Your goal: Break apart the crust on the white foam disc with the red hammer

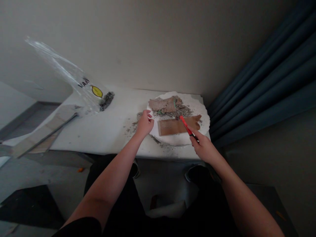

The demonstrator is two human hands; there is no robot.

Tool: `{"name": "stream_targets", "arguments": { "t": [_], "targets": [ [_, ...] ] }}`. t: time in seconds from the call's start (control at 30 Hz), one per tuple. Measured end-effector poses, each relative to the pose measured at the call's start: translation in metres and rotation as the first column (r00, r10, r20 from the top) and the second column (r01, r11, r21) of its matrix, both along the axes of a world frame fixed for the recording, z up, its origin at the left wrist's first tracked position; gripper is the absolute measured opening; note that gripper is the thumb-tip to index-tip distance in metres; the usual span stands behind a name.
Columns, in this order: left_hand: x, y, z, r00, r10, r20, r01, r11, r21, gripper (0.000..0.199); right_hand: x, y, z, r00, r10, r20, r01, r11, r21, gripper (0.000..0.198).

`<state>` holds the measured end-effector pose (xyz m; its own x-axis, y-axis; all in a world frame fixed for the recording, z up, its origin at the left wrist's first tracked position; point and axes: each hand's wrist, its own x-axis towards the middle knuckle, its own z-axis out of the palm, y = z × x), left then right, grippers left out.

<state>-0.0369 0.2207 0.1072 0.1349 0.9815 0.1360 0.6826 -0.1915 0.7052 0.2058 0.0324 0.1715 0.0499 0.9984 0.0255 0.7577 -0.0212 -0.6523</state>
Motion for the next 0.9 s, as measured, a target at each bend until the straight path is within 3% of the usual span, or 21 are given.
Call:
{"name": "stream_targets", "arguments": {
  "t": [0.13, 0.27, 0.4, 0.5, 0.63, 0.9],
  "targets": [
    [-0.010, -0.003, 0.004, 0.963, -0.047, -0.264, 0.041, 0.999, -0.028, 0.042, 0.014, 0.020, -0.016, 0.980, -0.117, 0.161, 0.115, 0.993, 0.024, 0.055],
    [-0.011, -0.008, 0.005, 0.885, -0.131, -0.447, 0.121, 0.991, -0.052, 0.038, 0.023, 0.040, -0.028, 0.910, -0.182, 0.372, 0.205, 0.978, -0.024, 0.056],
    [-0.011, -0.012, 0.013, 0.816, -0.115, -0.566, 0.103, 0.993, -0.054, 0.040, 0.022, 0.050, -0.034, 0.833, -0.161, 0.529, 0.235, 0.969, -0.075, 0.056],
    [-0.013, -0.011, 0.023, 0.740, -0.150, -0.656, 0.080, 0.988, -0.136, 0.040, 0.017, 0.052, -0.036, 0.802, -0.104, 0.588, 0.206, 0.973, -0.109, 0.059],
    [-0.019, -0.004, 0.029, 0.650, -0.275, -0.708, 0.096, 0.955, -0.282, 0.041, 0.008, 0.054, -0.038, 0.766, -0.050, 0.641, 0.215, 0.959, -0.182, 0.063],
    [-0.018, 0.004, 0.023, 0.639, -0.285, -0.715, 0.120, 0.954, -0.274, 0.046, 0.003, 0.055, -0.032, 0.762, 0.003, 0.647, 0.220, 0.939, -0.264, 0.063]
  ]
}}
